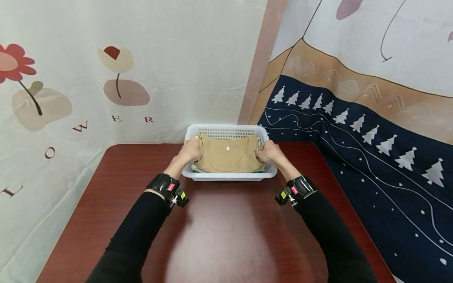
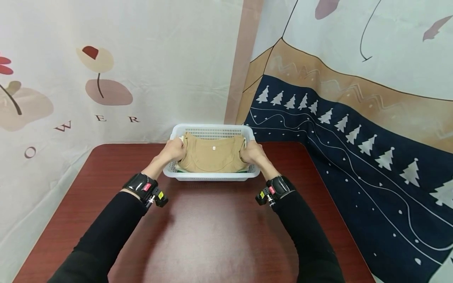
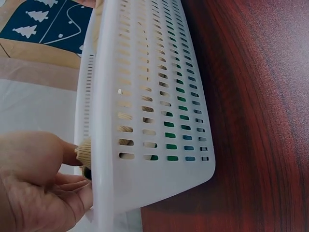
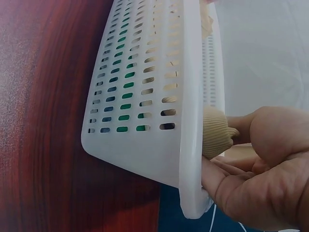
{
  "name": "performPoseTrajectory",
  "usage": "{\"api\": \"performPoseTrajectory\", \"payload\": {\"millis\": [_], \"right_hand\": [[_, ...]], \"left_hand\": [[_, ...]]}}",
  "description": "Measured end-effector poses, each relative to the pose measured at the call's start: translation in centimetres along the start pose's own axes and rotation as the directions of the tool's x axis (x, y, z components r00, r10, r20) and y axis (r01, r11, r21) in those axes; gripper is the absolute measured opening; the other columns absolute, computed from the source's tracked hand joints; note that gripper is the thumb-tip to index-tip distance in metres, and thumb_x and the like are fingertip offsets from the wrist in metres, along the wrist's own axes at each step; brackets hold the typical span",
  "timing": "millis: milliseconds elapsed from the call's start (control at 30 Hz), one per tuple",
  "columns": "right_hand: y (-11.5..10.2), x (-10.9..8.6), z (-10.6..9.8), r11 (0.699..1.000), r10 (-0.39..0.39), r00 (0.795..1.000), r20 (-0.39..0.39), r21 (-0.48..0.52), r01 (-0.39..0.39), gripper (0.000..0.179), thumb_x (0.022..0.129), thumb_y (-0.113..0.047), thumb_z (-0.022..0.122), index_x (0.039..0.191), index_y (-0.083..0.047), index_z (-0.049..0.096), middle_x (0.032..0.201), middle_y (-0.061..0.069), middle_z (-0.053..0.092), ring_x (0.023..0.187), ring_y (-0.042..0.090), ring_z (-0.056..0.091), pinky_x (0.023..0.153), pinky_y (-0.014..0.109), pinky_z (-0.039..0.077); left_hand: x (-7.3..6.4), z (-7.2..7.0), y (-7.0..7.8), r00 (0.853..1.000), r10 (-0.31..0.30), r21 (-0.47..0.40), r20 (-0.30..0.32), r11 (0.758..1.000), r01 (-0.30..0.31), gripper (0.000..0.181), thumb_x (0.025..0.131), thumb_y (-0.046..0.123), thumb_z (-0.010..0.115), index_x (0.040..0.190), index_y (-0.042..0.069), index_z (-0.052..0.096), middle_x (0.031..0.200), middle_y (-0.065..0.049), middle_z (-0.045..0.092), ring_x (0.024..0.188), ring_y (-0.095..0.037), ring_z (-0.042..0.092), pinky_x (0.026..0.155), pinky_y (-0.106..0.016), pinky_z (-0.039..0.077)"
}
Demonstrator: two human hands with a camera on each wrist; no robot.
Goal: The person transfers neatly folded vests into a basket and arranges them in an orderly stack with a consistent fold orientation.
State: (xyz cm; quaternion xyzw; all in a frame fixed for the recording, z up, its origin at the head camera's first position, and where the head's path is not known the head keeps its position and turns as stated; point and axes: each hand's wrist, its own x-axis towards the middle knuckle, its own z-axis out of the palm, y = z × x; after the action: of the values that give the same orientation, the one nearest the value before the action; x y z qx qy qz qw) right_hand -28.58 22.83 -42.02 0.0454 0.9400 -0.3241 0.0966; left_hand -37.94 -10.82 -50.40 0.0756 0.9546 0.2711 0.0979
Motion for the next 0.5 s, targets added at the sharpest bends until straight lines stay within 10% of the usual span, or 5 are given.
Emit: {"api": "performPoseTrajectory", "payload": {"millis": [100, 267, 367, 500], "right_hand": [[0.1, 0.1, 0.0, 1.0, -0.001, 1.0, 0.002, 0.008, 0.001, 0.04, 0.1, -0.013, 0.062, 0.064, -0.017, 0.045, 0.085, 0.009, 0.058, 0.076, 0.023, 0.064, 0.061, 0.029, 0.051], [0.0, 0.1, 0.2, 0.999, 0.003, 1.0, 0.006, 0.044, -0.004, 0.04, 0.105, -0.025, 0.063, 0.069, -0.017, 0.047, 0.068, -0.003, 0.046, 0.067, 0.018, 0.056, 0.061, 0.03, 0.05], [-0.1, 0.0, 0.2, 0.998, 0.01, 1.0, 0.01, 0.062, -0.01, 0.044, 0.11, -0.035, 0.06, 0.072, -0.018, 0.048, 0.066, -0.005, 0.045, 0.066, 0.016, 0.055, 0.062, 0.03, 0.051], [-0.2, -0.4, 0.0, 0.997, 0.018, 1.0, 0.022, 0.069, -0.019, 0.053, 0.114, -0.044, 0.057, 0.068, -0.02, 0.047, 0.062, -0.006, 0.042, 0.061, 0.015, 0.05, 0.062, 0.031, 0.045]], "left_hand": [[1.1, 0.6, -1.2, 0.999, 0.036, -0.013, 0.022, 0.999, -0.035, 0.035, 0.107, 0.027, 0.055, 0.073, 0.018, 0.054, 0.089, -0.009, 0.062, 0.071, -0.024, 0.06, 0.064, -0.044, 0.054], [-1.7, -1.1, 0.8, 0.998, 0.004, -0.057, 0.058, 0.998, 0.0, 0.048, 0.108, 0.056, 0.062, 0.091, 0.011, 0.067, 0.101, -0.01, 0.072, 0.072, -0.021, 0.067, 0.077, -0.047, 0.061], [-4.2, -2.6, 2.7, 0.996, -0.016, -0.079, 0.083, 0.997, 0.022, 0.07, 0.108, 0.062, 0.06, 0.128, -0.003, 0.073, 0.138, -0.026, 0.074, 0.105, -0.033, 0.079, 0.1, -0.052, 0.065], [-8.0, -5.0, 5.5, 0.982, -0.035, -0.13, 0.187, 0.99, 0.06, 0.094, 0.113, 0.062, 0.054, 0.169, -0.012, 0.037, 0.175, -0.036, 0.042, 0.151, -0.051, 0.059, 0.125, -0.059, 0.053]]}}
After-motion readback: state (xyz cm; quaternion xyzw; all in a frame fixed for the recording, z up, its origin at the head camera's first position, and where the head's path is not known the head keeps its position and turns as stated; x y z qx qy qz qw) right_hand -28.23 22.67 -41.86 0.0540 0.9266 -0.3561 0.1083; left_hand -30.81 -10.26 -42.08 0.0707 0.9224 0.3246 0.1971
